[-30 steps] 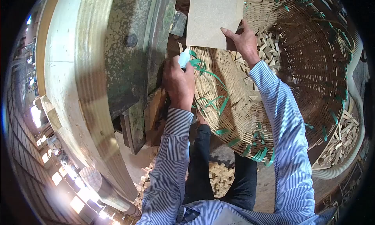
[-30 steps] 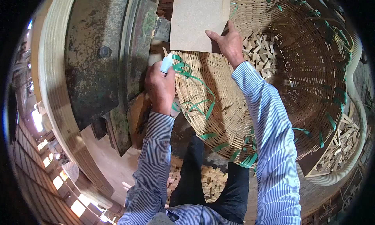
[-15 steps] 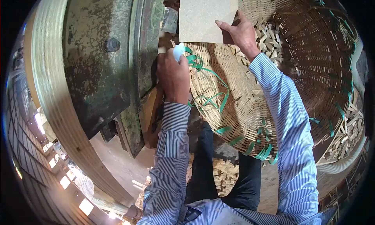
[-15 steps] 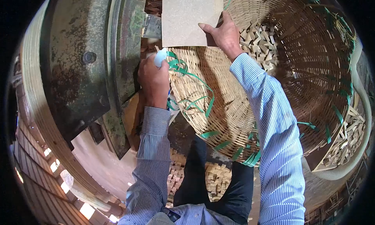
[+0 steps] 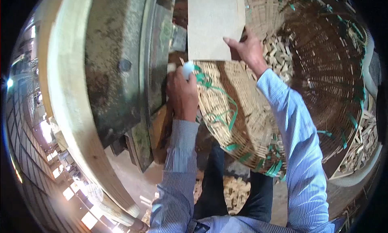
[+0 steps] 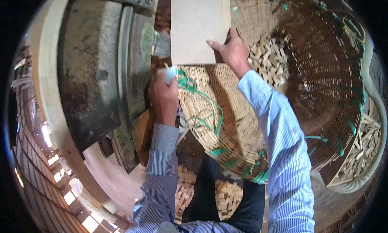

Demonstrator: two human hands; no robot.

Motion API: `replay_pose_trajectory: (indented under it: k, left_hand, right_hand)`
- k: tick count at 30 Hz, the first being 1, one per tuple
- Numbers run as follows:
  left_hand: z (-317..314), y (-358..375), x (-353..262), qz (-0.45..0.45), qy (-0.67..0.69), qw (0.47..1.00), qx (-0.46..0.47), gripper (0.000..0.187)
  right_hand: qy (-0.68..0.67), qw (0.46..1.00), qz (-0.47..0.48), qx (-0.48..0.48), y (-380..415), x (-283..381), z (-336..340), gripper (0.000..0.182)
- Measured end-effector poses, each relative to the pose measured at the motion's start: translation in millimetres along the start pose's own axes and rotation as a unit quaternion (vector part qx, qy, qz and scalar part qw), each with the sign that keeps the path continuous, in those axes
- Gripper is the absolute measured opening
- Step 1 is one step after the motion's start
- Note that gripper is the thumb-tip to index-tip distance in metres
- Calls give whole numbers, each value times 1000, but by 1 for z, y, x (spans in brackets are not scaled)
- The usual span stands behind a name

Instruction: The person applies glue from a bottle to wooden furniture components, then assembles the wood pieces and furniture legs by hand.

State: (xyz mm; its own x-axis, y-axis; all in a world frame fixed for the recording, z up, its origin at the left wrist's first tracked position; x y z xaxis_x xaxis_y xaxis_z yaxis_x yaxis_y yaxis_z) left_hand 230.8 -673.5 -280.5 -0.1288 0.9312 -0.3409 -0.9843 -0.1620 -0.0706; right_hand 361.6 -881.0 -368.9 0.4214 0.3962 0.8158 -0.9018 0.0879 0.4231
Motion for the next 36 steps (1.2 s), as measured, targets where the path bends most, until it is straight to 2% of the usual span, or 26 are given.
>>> replay_pose_trajectory:
  k: [2,4,7,9,10,12,13,16,19,23,26,31,36]
  left_hand:
    - [4,8,-1,-31,-16,999,-12,30]
    - [12,11,-8,-32,-12,999,-31,30]
    - [22,12,-22,-20,-11,998,-51,27]
    - [27,6,-27,-19,47,994,-95,26]
    - [22,1,-25,-16,47,994,-99,26]
    - [15,-16,-24,-84,63,974,-202,25]
    - [12,-22,-26,-82,62,973,-206,25]
    - [13,-42,-35,30,96,982,-162,23]
    - [1,-63,-28,-6,70,985,-161,25]
    - [-4,-73,-28,-5,75,985,-152,26]
    - [-7,-76,-27,-13,66,986,-155,25]
    - [-2,-76,-32,30,44,992,-113,28]
    - [0,-80,-37,49,51,991,-117,29]
  right_hand:
    - [-12,1000,7,-5,2,2,0,76]
    - [-2,1000,8,5,-1,0,0,79]
    - [30,999,22,-30,0,5,0,88]
    - [14,1000,-6,5,3,6,3,96]
    - [10,1000,15,4,4,7,4,96]
    - [13,1000,22,-4,5,10,2,95]
    - [14,999,25,-15,6,11,1,95]
    - [-3,1000,26,-7,6,7,0,92]
    - [-5,1000,29,-1,5,9,2,91]
    - [-38,999,17,32,7,14,4,93]
    - [9,1000,4,-7,6,11,3,97]
    - [32,999,-11,-6,0,3,0,104]
    - [40,999,-29,-1,1,6,0,108]
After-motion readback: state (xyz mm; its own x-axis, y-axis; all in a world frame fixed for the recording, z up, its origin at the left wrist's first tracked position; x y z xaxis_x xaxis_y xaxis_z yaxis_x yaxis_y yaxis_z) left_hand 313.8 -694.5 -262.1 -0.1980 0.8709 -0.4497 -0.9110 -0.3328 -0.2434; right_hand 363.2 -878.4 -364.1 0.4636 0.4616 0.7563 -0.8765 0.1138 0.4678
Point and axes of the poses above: each hand's wrist, its own y-axis away from the middle knuckle, its own z-axis out of the back of the hand, x = y × z, the point moved 1 cm from there along -y, towards the middle knuckle, and after that the axes turned 14 degrees about -z, right-handed, at the moved point
